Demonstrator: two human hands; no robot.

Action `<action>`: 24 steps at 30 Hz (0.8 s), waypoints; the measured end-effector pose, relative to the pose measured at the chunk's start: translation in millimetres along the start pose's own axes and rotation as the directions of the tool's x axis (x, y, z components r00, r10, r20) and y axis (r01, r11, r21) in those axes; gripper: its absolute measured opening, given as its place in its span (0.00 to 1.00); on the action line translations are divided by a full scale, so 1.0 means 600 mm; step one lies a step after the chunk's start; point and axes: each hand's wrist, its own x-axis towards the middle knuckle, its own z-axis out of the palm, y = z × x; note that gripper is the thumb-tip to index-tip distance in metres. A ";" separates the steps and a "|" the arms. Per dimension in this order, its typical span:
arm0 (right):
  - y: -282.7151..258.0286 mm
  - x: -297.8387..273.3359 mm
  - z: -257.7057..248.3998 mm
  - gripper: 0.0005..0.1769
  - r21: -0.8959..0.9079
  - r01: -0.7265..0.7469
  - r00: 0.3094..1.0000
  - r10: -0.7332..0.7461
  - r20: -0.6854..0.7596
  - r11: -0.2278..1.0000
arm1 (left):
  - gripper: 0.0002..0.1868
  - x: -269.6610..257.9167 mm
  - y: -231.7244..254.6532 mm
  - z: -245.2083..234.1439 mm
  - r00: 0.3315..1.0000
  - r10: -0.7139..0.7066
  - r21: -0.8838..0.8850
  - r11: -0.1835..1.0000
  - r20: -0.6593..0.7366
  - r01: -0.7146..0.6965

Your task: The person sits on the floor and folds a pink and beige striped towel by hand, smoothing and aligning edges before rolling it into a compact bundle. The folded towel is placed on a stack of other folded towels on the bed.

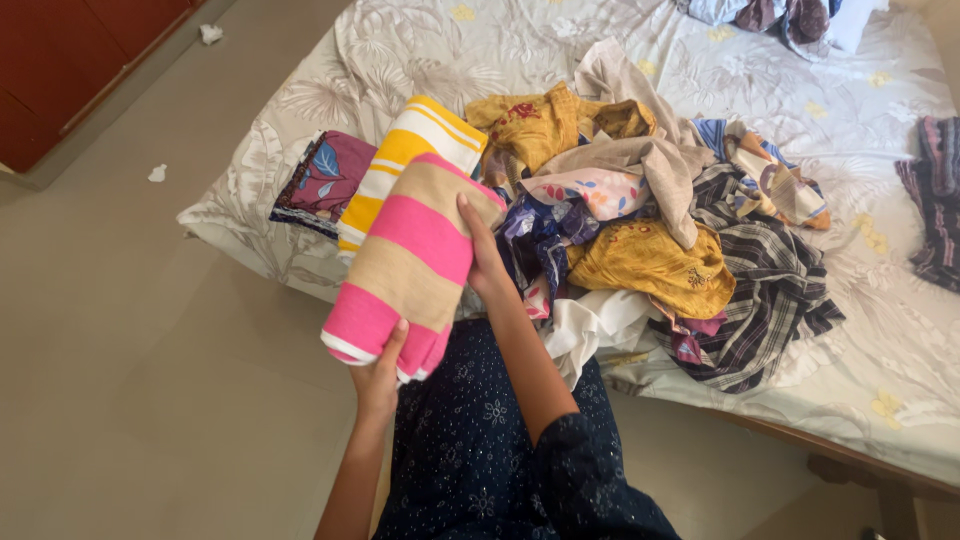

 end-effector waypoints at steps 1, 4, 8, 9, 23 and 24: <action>-0.003 0.012 0.003 0.37 0.014 0.004 1.000 -0.004 0.000 1.000 | 0.39 0.009 0.002 0.000 0.999 0.031 -0.001 1.000 0.011 -0.031; -0.022 0.050 0.017 0.37 0.027 0.003 0.997 -0.001 -0.072 1.000 | 0.43 0.035 0.010 0.010 1.000 0.025 -0.005 1.000 -0.009 -0.025; -0.056 0.104 0.036 0.35 -0.216 0.115 0.980 -0.146 -0.134 0.970 | 0.47 0.077 0.029 0.030 0.997 -0.012 -0.005 1.000 -0.076 0.011; -0.063 0.121 0.041 0.35 -0.248 0.142 0.978 -0.176 -0.117 0.958 | 0.47 0.089 0.030 0.037 0.997 0.031 -0.012 0.999 -0.075 -0.032; -0.079 0.379 -0.050 0.32 -0.470 0.299 0.927 -0.370 -0.065 0.830 | 0.61 0.236 -0.028 0.112 0.928 0.337 0.251 0.923 -0.157 -0.293; -0.069 0.390 -0.060 0.33 -0.531 0.286 0.920 -0.383 -0.079 0.797 | 0.62 0.231 -0.029 0.119 0.897 0.418 0.357 0.867 -0.146 -0.346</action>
